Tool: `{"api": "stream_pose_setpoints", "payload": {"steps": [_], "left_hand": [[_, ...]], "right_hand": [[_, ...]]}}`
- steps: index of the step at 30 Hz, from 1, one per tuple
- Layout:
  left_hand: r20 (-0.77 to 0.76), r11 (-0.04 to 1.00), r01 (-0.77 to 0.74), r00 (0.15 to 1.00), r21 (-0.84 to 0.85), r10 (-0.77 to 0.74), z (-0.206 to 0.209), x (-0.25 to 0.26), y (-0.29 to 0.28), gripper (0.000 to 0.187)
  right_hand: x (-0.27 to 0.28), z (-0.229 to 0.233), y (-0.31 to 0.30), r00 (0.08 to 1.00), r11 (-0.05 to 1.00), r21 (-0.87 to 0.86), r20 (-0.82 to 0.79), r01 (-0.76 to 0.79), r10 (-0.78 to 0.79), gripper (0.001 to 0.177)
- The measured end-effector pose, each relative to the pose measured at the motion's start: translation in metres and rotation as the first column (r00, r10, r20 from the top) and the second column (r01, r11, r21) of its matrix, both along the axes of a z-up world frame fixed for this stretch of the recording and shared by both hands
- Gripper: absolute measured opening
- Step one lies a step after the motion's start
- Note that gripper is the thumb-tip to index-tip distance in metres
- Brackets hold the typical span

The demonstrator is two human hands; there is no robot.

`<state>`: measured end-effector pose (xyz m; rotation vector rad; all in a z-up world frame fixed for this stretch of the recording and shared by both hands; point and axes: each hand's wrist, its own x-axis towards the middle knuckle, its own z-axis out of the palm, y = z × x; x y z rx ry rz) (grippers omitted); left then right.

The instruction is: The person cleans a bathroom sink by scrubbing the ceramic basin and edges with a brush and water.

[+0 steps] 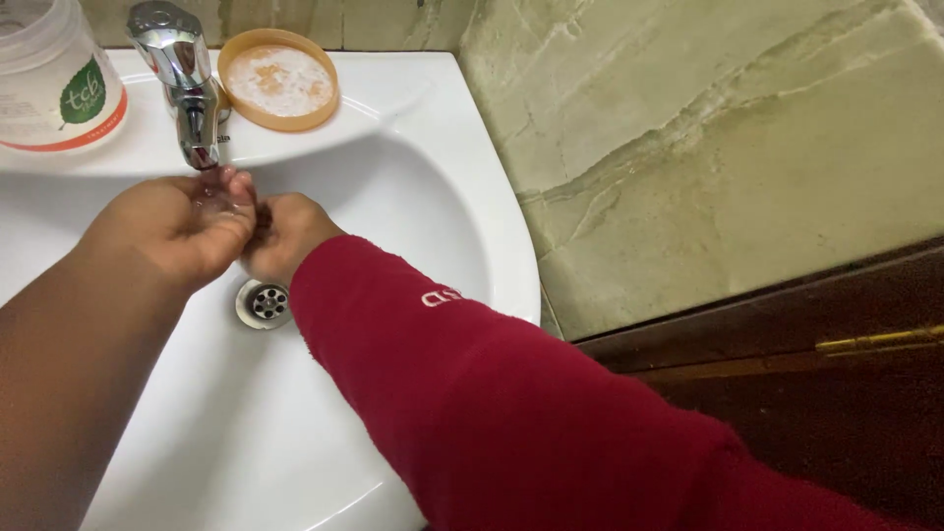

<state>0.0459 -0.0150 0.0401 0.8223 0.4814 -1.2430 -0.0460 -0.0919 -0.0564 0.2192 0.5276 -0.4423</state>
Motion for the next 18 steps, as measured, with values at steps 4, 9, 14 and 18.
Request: {"api": "stream_pose_setpoints", "payload": {"steps": [4,9,14,18], "left_hand": [[0.224,0.979,0.157,0.957,0.127,-0.182,0.008,-0.001,0.016,0.025],[0.323,0.988,0.065,0.94,0.144,-0.109,0.003,0.007,0.047,0.021],[0.166,0.899,-0.344,0.937,0.27,0.308,-0.008,0.011,0.062,0.027],[-0.012,0.893,-0.334,0.935,0.301,0.354,-0.036,0.006,0.052,0.028]], "right_hand": [[0.026,-0.02,-0.018,0.984,0.987,0.027,0.082,-0.158,0.156,0.034],[0.023,0.001,0.0,0.982,0.976,-0.115,-0.028,-0.187,0.185,0.037],[0.024,0.032,0.01,0.995,0.994,-0.032,0.001,-0.101,0.101,0.032],[0.02,0.034,0.006,0.99,0.994,0.015,0.086,-0.11,0.109,0.031]]}}
